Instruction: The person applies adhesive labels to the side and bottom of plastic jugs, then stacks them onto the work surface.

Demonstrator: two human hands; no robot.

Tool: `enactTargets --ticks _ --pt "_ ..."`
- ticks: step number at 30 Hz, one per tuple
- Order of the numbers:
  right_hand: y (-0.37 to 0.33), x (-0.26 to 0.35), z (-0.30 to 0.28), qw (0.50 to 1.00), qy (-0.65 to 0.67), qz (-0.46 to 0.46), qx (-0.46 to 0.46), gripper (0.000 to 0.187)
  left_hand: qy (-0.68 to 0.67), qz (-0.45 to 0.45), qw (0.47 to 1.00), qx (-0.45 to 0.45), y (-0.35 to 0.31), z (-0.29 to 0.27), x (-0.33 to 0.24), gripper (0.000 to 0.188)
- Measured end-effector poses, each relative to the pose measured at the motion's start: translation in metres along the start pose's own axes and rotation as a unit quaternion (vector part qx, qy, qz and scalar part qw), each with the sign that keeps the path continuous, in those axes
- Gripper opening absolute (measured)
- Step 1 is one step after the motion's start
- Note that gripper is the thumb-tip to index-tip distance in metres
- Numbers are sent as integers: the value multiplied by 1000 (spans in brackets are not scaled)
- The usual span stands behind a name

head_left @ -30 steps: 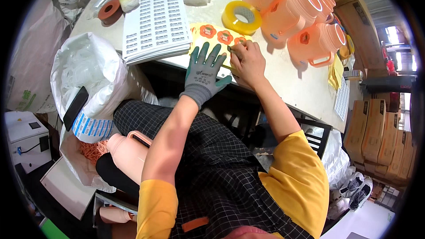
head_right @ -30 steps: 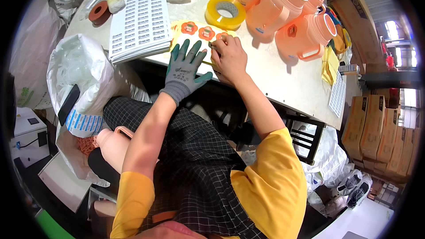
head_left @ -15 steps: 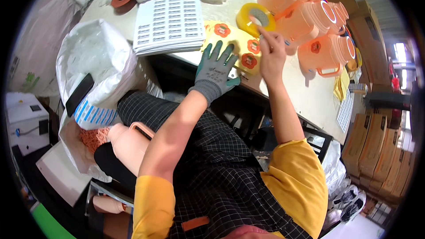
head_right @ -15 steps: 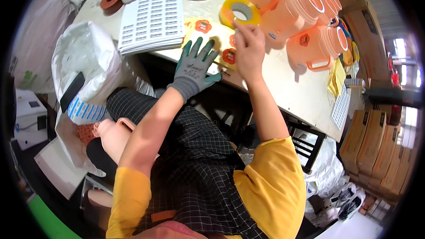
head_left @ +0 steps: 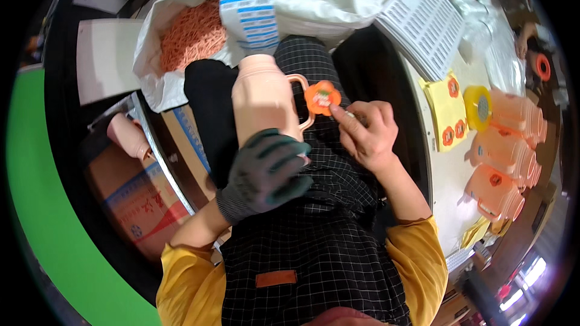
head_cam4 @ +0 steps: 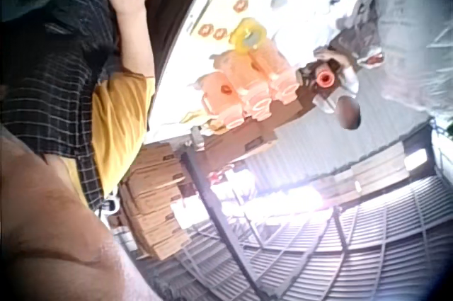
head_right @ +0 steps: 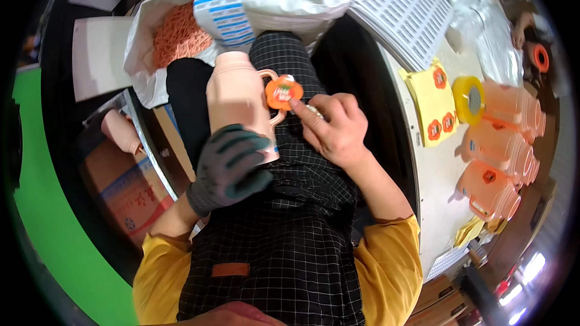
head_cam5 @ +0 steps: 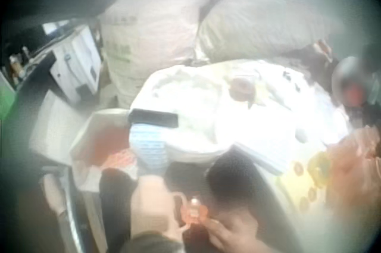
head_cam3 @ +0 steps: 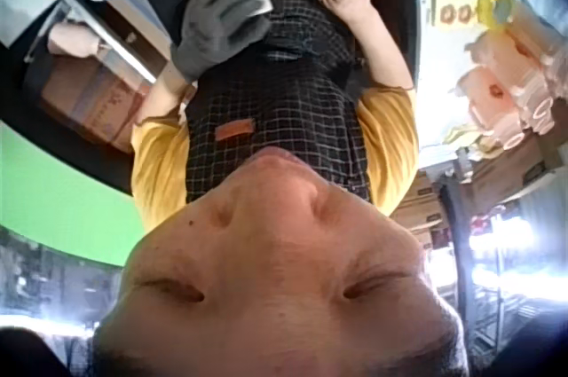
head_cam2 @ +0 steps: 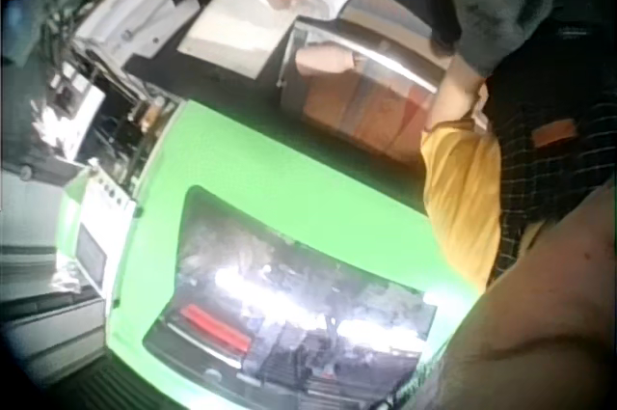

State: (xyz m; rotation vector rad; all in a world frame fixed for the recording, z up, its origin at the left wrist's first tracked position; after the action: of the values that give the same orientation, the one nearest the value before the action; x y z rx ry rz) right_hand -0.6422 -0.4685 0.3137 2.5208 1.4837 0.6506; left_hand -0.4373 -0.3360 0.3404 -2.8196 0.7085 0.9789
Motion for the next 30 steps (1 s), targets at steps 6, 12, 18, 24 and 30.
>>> enactTargets --ticks 6,12,18,24,30 --pt "36 43 39 994 16 -105 36 53 36 -208 958 -193 -69 51 28 93" --pt "47 53 47 988 -4 -138 65 52 -8 -207 955 -213 -75 81 36 111" --pt "49 58 47 985 -21 -155 79 52 7 -185 961 -203 -72 71 38 116" --pt "54 60 46 982 -20 -160 97 52 -7 -188 960 -209 -73 73 38 113" --pt "50 63 42 980 -29 -151 129 50 9 -191 964 -187 -68 72 36 104"
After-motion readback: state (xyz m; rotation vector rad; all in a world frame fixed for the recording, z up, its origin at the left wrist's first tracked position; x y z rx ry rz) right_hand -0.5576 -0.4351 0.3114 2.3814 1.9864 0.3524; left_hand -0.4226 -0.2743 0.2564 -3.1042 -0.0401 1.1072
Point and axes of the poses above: each hand's wrist, its own y-axis towards the middle knuckle, its own z-axis out of the palm, x = y × z, the point moved 3 cm from there along y, towards the middle knuckle, and after that the axes turned 15 degrees about x, right-handed, at the moved point
